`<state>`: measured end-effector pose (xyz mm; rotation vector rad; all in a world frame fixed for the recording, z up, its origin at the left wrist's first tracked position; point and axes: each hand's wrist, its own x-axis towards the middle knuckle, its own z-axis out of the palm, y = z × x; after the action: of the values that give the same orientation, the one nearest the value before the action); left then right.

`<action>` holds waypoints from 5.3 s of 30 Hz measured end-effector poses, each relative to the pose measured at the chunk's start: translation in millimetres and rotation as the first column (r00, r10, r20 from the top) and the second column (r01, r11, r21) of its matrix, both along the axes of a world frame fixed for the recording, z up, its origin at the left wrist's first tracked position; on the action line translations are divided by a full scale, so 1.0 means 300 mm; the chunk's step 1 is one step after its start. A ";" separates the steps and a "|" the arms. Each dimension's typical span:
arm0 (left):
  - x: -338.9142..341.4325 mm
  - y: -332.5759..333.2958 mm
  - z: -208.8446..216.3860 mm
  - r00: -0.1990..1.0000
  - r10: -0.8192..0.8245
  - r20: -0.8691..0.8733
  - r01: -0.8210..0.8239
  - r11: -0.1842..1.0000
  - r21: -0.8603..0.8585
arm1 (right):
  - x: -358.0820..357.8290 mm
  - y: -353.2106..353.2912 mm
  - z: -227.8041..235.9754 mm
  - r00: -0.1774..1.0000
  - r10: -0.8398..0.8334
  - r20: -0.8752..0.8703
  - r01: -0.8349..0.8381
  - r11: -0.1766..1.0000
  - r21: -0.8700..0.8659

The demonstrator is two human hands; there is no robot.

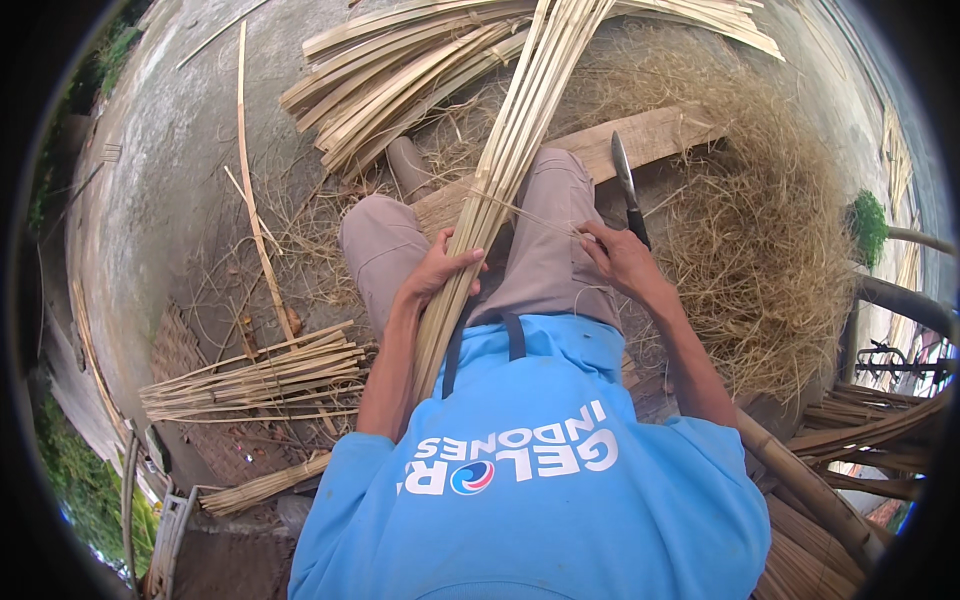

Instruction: The person gathers thin bamboo strips, aligns them into bundles, and ties them with string. The person repeatedly picks up strips, arranges them, and secures the bundles while sitting on the ground.

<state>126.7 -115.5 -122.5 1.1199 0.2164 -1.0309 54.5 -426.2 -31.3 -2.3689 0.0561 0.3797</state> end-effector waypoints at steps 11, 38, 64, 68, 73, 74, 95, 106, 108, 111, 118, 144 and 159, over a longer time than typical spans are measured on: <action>0.013 -0.001 0.041 0.996 -0.071 0.062 0.077 0.992 -0.102 | -0.021 -0.089 -0.028 0.974 -0.015 -0.227 0.041 0.993 0.107; 0.025 -0.011 0.004 0.983 -0.172 -0.062 0.175 0.983 0.052 | -0.079 -0.318 -1.013 0.056 -0.880 -0.471 0.998 0.055 0.016; 0.021 -0.034 -0.020 0.976 -0.141 -0.163 0.142 0.990 -0.008 | -0.384 -0.478 -0.459 -0.035 -0.789 0.613 0.962 0.140 0.235; 0.025 -0.036 -0.008 0.973 -0.155 -0.169 0.153 0.988 -0.027 | -0.554 -0.419 -0.395 -0.030 -0.767 0.641 0.991 0.063 0.121; 0.024 -0.025 -0.012 0.976 -0.146 -0.159 0.145 0.989 -0.018 | -0.732 -0.461 -0.181 0.066 -0.730 0.680 0.996 0.004 -0.092; 0.023 -0.024 -0.009 0.977 -0.153 -0.146 0.152 0.988 -0.013 | -0.772 -0.469 -0.129 0.079 -0.776 0.626 0.978 -0.062 -0.200; 0.022 -0.039 -0.003 0.979 -0.171 -0.107 0.168 0.985 -0.044 | -0.826 -0.597 0.187 0.393 -0.877 0.275 0.860 0.244 -0.448; 0.035 -0.021 -0.024 0.974 -0.211 -0.078 0.204 0.975 -0.092 | -0.500 -0.775 0.831 0.180 -0.764 0.619 0.738 0.521 0.429; 0.030 -0.005 -0.025 0.975 -0.210 -0.066 0.205 0.975 -0.082 | -0.408 -0.812 0.793 0.429 -0.773 0.467 0.710 0.608 0.356; 0.033 -0.014 -0.056 0.980 -0.190 -0.066 0.188 0.982 -0.031 | -0.201 -0.789 0.549 0.661 -0.700 0.269 0.647 0.714 0.268; 0.050 -0.023 0.044 0.866 -0.181 0.465 -0.004 0.929 0.369 | 0.347 -0.371 0.146 0.815 -0.506 0.282 0.478 0.863 0.165; 0.283 -0.009 0.218 0.515 0.855 0.060 -0.667 0.443 -0.599 | 0.602 -0.055 0.185 0.912 -0.281 -0.298 0.361 0.206 0.910; 0.196 0.832 0.157 0.449 0.644 0.620 -0.889 0.392 0.236 | 0.308 -1.155 0.187 0.535 -0.577 0.617 0.843 0.314 -0.437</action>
<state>185.5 134.2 -75.3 1.4884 0.6522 0.2388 146.9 -772.6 24.8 -2.7482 1.3149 -0.6762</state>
